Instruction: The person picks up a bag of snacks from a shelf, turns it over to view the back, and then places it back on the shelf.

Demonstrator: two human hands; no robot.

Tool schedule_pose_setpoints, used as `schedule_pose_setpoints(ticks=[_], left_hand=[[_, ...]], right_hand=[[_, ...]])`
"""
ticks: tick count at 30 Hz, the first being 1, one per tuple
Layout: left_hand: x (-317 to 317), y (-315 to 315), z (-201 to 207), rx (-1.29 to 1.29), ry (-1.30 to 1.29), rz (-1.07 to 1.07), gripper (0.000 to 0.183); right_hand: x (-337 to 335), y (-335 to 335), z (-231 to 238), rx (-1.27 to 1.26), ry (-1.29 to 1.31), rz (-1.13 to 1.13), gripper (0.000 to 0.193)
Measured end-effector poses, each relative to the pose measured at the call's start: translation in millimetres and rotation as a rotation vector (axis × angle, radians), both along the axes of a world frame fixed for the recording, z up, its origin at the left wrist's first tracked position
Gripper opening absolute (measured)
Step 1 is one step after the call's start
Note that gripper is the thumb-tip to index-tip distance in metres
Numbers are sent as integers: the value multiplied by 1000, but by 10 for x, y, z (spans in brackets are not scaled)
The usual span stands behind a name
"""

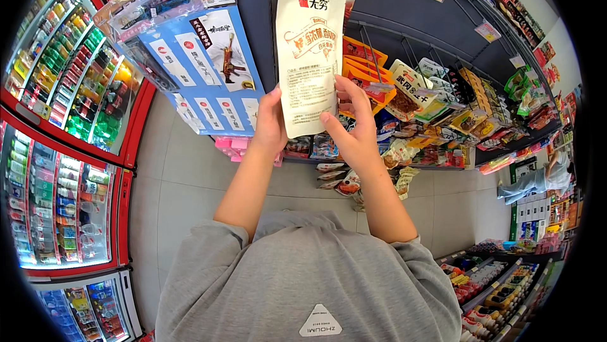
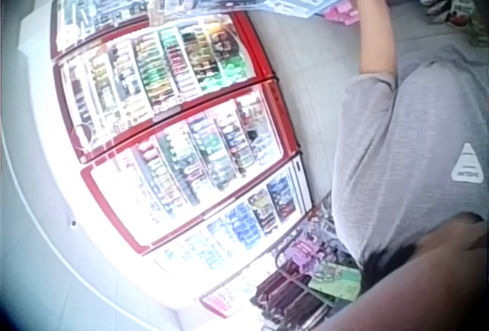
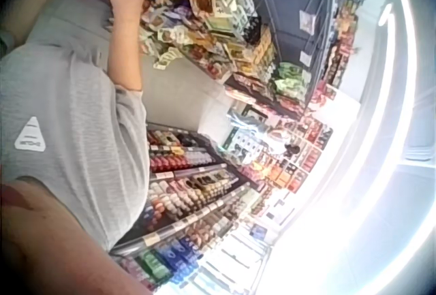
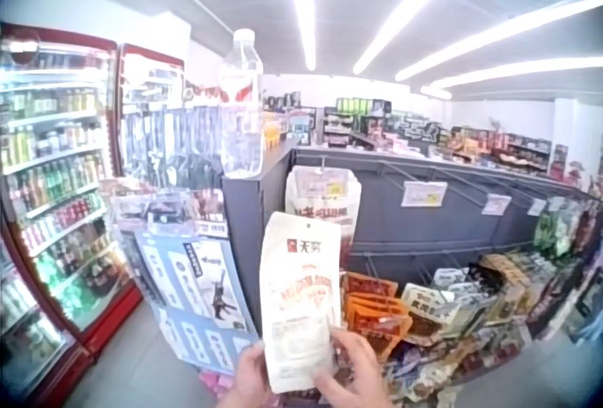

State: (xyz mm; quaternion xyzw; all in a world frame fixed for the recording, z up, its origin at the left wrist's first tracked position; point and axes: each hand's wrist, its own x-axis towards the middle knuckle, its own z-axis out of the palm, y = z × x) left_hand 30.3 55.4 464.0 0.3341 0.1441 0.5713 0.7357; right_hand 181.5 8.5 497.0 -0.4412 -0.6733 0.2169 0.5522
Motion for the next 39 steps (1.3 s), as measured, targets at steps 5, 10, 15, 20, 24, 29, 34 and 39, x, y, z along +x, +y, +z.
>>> schedule_pose_setpoints(ticks=[5,10,15,20,24,29,34,39], left_hand=[[39,-18,94,126,198,1,72],[57,31,43,151,245,-2,73],[85,26,34,162,249,15,72],[145,-14,69,200,303,49,69],[137,-11,64,272,316,69,65],[132,13,59,227,371,81,66],[97,21,86,235,426,72,54],[76,54,78,231,364,73,41]], right_hand=[[9,15,29,4,-49,-27,61],[1,7,38,-1,-124,-52,69],[-14,14,22,-24,-138,-64,78],[0,47,-19,-13,-41,-24,75],[75,86,-50,-36,-33,25,72],[179,130,-109,-108,222,136,66],[230,152,-96,-212,613,267,64],[330,169,-128,-273,858,325,68]])
